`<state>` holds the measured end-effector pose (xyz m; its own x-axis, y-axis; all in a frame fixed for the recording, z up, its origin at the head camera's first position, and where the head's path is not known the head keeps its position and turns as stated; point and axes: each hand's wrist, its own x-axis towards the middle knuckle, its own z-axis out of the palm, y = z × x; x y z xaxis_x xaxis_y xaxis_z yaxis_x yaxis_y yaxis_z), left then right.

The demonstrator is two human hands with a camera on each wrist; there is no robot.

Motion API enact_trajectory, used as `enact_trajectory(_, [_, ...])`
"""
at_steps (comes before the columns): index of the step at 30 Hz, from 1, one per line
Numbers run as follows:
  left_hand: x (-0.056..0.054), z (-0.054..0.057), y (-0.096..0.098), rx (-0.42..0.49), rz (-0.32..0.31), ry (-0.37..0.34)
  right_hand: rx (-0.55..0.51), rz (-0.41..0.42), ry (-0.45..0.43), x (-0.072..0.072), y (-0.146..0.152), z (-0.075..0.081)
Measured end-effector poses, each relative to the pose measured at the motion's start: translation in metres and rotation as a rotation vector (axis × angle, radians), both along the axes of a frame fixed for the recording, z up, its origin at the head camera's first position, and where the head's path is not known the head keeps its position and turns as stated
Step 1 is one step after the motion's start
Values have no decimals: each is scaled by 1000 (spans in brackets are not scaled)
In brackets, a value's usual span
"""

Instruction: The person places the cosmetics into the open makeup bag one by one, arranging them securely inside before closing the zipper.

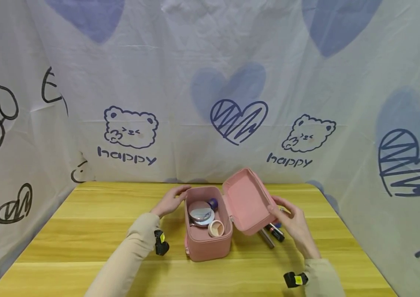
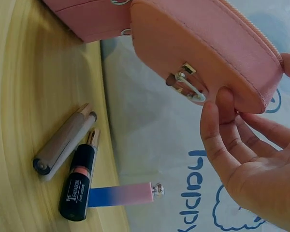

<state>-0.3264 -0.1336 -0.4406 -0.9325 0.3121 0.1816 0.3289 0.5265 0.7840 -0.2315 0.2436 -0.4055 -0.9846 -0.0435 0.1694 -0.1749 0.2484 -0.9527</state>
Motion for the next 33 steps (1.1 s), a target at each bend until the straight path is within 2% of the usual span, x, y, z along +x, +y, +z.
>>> enact_trajectory(10, [10, -3, -6, 21, 12, -48, 4, 25, 5, -7, -1, -2])
enact_trajectory(19, [19, -5, -9, 77, 34, -71, -4, 1, 131, -15, -9, -13])
enact_trajectory(25, [27, -8, -10, 132, 53, -92, 28, -24, 162, -18, -10, -19])
enact_trajectory(28, [31, -10, -10, 147, 75, -93, 14, -70, 173, -19, -12, -19])
enact_trajectory(33, [37, -11, -10, 153, 132, -86, 29, -250, 205, -15, -18, -20])
